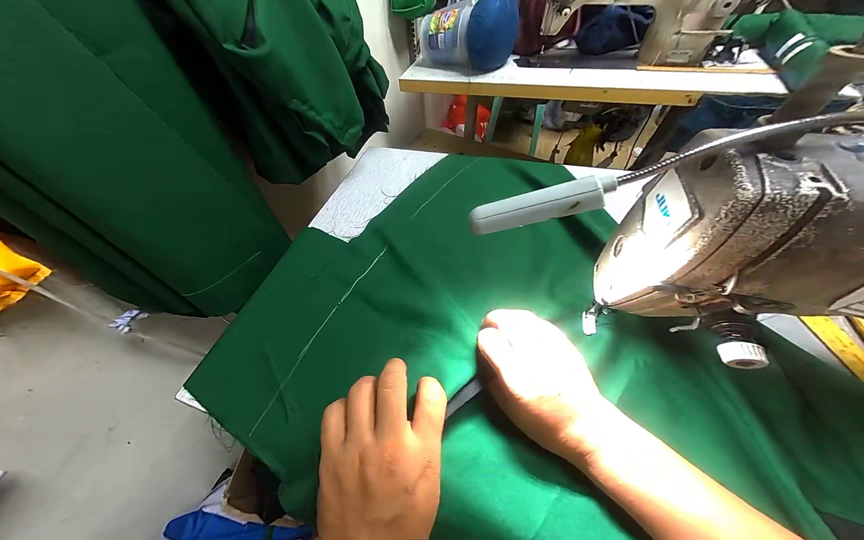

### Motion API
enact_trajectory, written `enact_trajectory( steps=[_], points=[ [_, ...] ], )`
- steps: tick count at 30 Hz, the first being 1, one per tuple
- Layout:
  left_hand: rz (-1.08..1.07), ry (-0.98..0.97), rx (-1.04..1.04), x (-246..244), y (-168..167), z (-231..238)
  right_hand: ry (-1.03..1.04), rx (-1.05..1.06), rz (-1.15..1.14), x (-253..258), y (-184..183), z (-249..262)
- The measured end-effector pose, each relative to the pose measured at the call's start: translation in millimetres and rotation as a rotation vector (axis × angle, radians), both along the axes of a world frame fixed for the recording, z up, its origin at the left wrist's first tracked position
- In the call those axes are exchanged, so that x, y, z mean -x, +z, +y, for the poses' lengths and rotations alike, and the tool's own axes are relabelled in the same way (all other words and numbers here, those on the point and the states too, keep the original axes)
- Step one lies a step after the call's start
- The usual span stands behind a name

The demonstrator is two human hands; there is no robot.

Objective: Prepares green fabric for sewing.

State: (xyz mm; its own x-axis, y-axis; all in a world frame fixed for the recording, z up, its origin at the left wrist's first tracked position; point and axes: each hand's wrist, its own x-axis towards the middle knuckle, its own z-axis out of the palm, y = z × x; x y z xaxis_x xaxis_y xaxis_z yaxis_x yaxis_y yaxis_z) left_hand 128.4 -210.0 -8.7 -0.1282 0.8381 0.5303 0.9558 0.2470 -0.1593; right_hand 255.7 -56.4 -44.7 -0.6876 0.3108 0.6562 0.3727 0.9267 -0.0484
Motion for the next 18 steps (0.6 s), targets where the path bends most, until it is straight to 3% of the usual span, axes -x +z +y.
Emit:
enact_trajectory(
  steps=[3, 6, 10, 12, 15, 18],
  points=[
    [-0.128, -0.064, 0.154, -4.2, 2.1, -6.5, 0.022, 0.074, -0.048, -1.1, 0.4, 2.7],
    [-0.330, -0.041, 0.486, 1.0, 19.6, -15.3, 0.098, 0.148, -0.218, -9.4, 4.3, 9.8],
    [-0.404, -0.003, 0.831, 15.3, 47.0, -16.1, 0.103, 0.373, -0.486, -32.9, 33.7, 3.9],
    [-0.419, -0.091, 0.850, 22.8, 54.4, -13.4, 0.106, 0.440, -0.527, -51.4, 53.6, -5.4],
    [-0.444, -0.336, 0.714, 38.3, 51.8, -0.5, 0.025, 0.424, -0.450, -88.1, 59.3, -29.3],
    [-0.418, -0.634, 0.505, 53.6, 24.9, 32.2, -0.135, 0.671, -0.524, -118.8, 67.9, -56.9]
  ],
)
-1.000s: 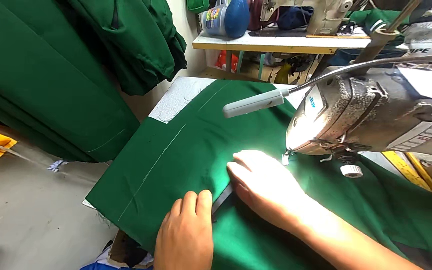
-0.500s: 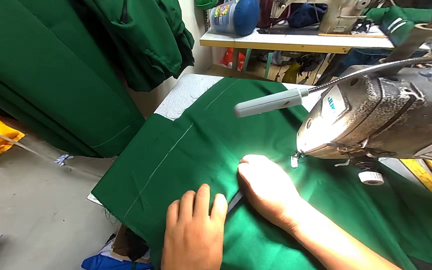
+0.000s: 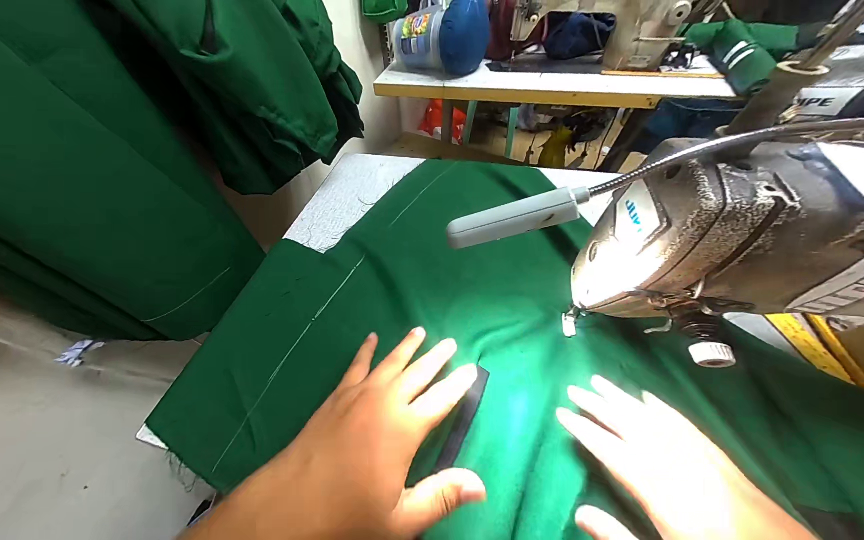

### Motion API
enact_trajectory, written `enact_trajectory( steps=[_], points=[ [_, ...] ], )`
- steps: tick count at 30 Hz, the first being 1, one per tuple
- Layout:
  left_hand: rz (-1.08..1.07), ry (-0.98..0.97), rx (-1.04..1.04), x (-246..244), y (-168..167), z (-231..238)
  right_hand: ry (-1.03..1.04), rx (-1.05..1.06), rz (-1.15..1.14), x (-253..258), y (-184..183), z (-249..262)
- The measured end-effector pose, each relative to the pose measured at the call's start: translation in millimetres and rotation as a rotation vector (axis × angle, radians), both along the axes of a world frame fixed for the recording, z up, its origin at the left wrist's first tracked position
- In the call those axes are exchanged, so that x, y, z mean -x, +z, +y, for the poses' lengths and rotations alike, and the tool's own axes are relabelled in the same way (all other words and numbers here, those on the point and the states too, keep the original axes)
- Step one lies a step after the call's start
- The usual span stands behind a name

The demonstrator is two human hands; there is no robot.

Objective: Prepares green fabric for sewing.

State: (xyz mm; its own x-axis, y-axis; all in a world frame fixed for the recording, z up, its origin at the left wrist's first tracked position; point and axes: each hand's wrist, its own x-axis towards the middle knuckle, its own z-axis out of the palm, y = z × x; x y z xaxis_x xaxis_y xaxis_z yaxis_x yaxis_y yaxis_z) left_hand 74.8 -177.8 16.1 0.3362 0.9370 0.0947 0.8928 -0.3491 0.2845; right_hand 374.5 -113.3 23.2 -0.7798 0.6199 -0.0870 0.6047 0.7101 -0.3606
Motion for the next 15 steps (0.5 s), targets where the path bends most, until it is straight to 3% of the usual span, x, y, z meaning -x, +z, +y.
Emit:
enact_trajectory(
  steps=[3, 6, 11, 15],
  points=[
    [-0.016, -0.213, 0.077, 12.2, -17.8, 31.4, -0.191, 0.042, -0.049, -20.1, -15.3, -19.3],
    [0.061, -0.285, 0.210, 22.4, -32.0, 48.8, -0.299, 0.043, -0.107, -32.9, -30.9, -24.2],
    [0.112, -0.197, 0.214, 17.4, -36.9, 72.8, -0.215, -0.064, -0.206, -45.0, -37.9, 21.1],
    [0.096, -0.105, 0.182, -4.3, -38.8, 56.0, -0.053, -0.231, -0.214, -73.4, -43.1, 56.0]
  ],
)
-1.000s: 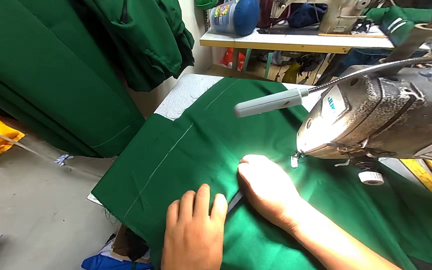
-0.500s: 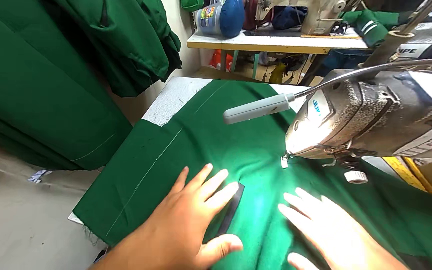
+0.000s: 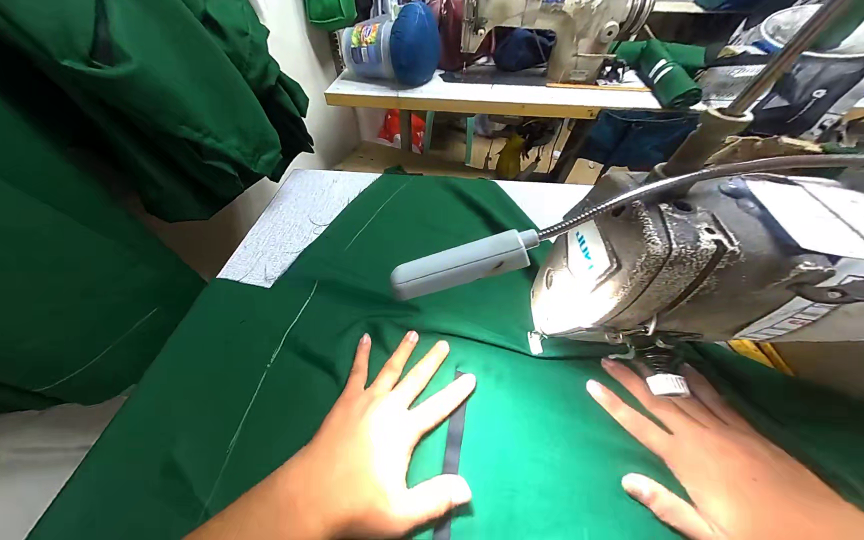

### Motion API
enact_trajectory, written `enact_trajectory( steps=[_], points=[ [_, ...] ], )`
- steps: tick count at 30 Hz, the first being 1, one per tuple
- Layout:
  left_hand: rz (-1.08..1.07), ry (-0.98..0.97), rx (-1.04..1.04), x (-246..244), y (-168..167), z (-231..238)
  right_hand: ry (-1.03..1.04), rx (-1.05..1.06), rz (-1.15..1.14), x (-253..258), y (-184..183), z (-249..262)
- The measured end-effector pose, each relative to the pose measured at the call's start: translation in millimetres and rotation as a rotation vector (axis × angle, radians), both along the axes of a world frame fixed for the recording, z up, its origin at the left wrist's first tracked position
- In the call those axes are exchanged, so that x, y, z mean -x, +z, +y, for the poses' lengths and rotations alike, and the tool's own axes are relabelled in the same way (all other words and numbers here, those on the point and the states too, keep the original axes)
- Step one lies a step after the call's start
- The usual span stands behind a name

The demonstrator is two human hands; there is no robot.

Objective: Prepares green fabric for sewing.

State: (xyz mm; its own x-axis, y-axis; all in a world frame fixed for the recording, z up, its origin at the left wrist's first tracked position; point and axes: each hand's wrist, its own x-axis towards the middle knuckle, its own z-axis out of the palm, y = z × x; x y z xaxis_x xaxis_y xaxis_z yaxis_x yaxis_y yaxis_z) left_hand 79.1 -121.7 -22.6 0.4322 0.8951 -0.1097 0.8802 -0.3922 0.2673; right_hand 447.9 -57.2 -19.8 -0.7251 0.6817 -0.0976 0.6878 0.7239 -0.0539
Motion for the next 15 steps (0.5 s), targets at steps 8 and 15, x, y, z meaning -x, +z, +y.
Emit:
enact_trajectory(
  steps=[8, 15],
  points=[
    [-0.007, 0.032, -0.054, 9.9, 4.1, -21.8, -0.060, 0.144, 0.044, 24.4, 37.2, -39.3],
    [0.005, -0.028, -0.073, 23.0, -7.5, -15.3, -0.035, 0.206, 0.095, 36.2, 0.8, -53.9]
  ],
)
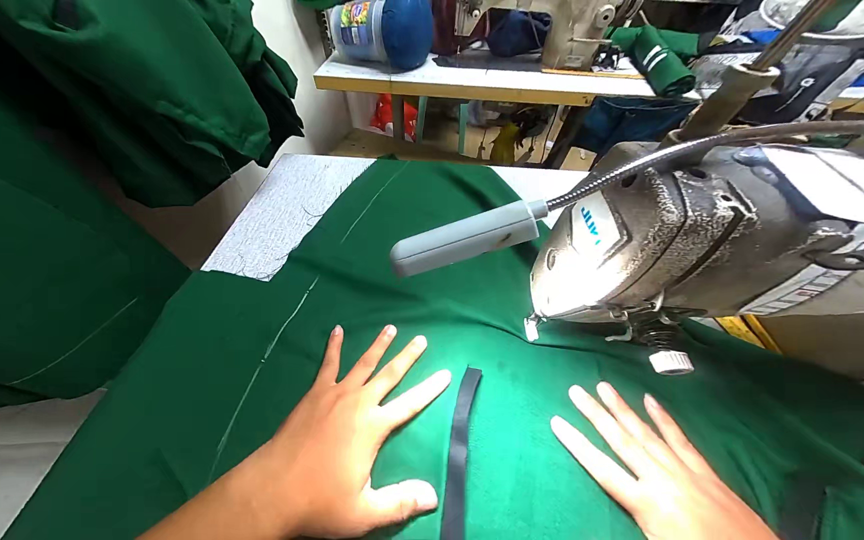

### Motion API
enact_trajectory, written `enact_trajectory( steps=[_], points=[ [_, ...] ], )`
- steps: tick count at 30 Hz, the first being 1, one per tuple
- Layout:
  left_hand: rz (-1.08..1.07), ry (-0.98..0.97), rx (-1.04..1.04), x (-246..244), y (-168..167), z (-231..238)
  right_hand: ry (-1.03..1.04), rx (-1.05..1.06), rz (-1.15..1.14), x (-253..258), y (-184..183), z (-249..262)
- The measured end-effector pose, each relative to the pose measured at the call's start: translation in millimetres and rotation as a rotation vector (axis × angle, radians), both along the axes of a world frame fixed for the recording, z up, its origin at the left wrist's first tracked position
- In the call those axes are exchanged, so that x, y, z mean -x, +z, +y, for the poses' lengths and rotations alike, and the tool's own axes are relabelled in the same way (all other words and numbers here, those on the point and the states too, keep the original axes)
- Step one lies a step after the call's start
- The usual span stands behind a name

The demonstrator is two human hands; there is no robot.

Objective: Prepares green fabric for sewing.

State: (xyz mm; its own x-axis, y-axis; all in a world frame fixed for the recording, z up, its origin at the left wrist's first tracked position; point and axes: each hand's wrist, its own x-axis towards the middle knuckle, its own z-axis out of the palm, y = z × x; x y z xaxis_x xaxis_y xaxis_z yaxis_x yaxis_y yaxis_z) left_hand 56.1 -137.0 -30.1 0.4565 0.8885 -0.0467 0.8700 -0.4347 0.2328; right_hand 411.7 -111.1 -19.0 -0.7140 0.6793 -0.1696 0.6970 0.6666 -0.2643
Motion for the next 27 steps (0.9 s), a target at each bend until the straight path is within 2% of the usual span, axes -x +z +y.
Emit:
enact_trajectory(
  steps=[5, 9, 14, 18, 27],
  points=[
    [0.010, -0.016, 0.045, 0.0, 10.0, 2.4, 0.002, -0.025, 0.008, -1.8, -1.7, -0.8],
    [-0.051, -0.053, -0.048, -9.8, 11.6, 3.0, -0.014, -0.007, 0.005, 5.4, 8.5, -5.2],
    [-0.104, -0.128, -0.081, -22.1, 9.7, 3.2, 0.053, -0.029, 0.132, 34.3, 17.6, -21.7],
    [-0.080, -0.148, 0.001, -24.7, 5.0, 2.7, 0.152, 0.016, 0.236, 59.6, 8.2, -32.4],
    [-0.050, -0.117, 0.038, -21.3, -1.0, 2.3, 0.197, 0.056, 0.146, 60.1, -3.1, -33.9]
  ],
)
